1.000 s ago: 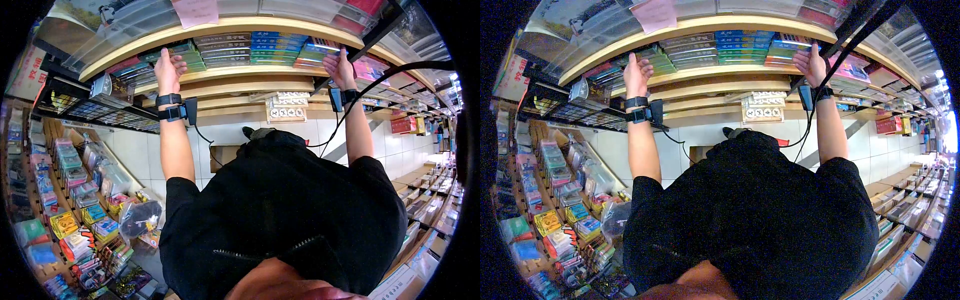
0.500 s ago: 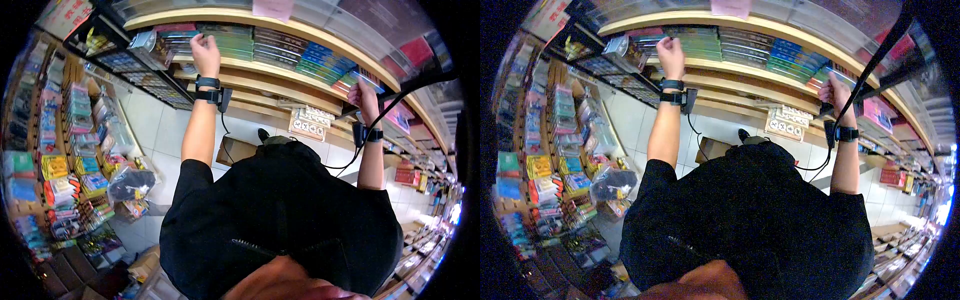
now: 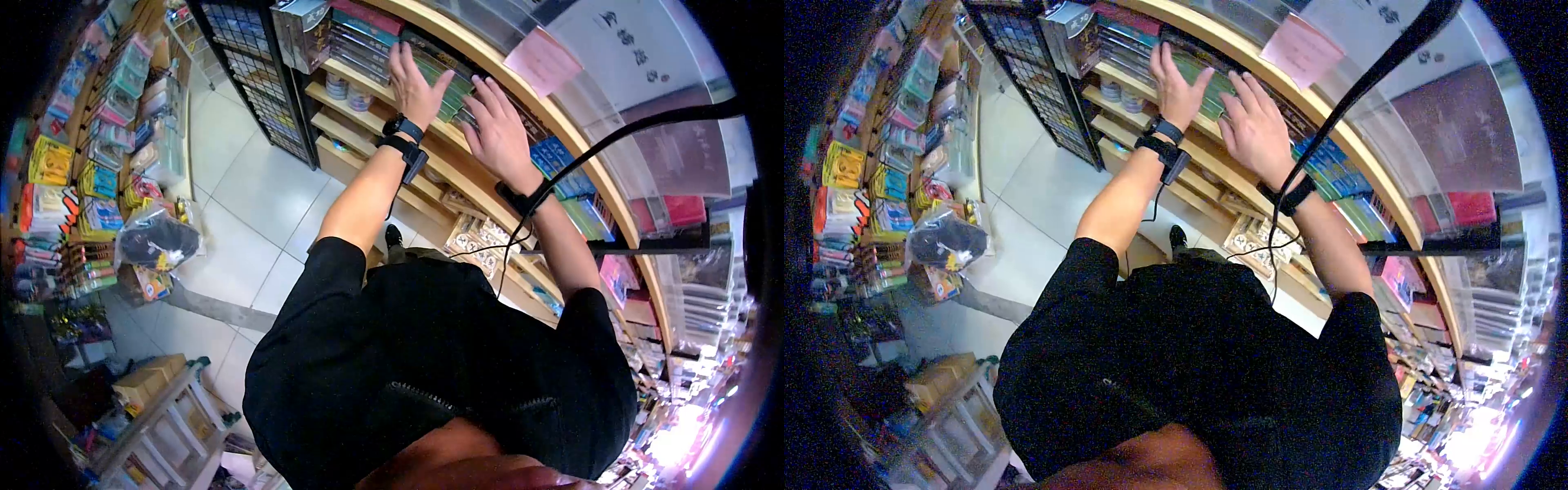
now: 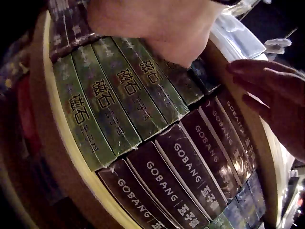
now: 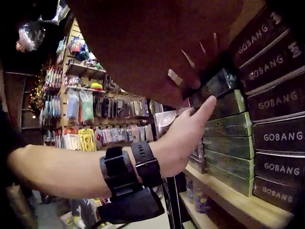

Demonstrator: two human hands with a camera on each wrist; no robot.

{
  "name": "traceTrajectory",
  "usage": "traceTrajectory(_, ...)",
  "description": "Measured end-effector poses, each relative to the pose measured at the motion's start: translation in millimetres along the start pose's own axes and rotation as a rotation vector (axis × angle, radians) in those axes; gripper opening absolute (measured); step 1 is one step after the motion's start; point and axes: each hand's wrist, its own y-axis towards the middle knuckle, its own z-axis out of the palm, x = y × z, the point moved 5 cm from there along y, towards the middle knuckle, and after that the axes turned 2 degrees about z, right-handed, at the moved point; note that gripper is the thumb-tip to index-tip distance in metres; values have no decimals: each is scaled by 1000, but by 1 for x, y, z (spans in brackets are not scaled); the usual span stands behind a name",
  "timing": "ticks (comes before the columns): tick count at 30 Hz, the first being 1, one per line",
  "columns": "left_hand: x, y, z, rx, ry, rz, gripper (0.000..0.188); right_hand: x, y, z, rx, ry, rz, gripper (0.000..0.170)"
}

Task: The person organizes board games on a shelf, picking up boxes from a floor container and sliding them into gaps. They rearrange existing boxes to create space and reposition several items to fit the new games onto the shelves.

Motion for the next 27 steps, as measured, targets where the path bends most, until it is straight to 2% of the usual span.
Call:
traceTrajectory(7, -3, -11, 17, -30, -98, -120, 87, -9, 16, 28, 39, -159, 74, 56)
traceTrajectory(13, -2, -13, 22, -10, -89, -143, 87, -11, 19, 33, 42, -161, 162, 54)
traceTrajectory(27, -1, -14, 28, -50, -65, -132, 84, -6, 26, 38, 4, -235, 132, 52)
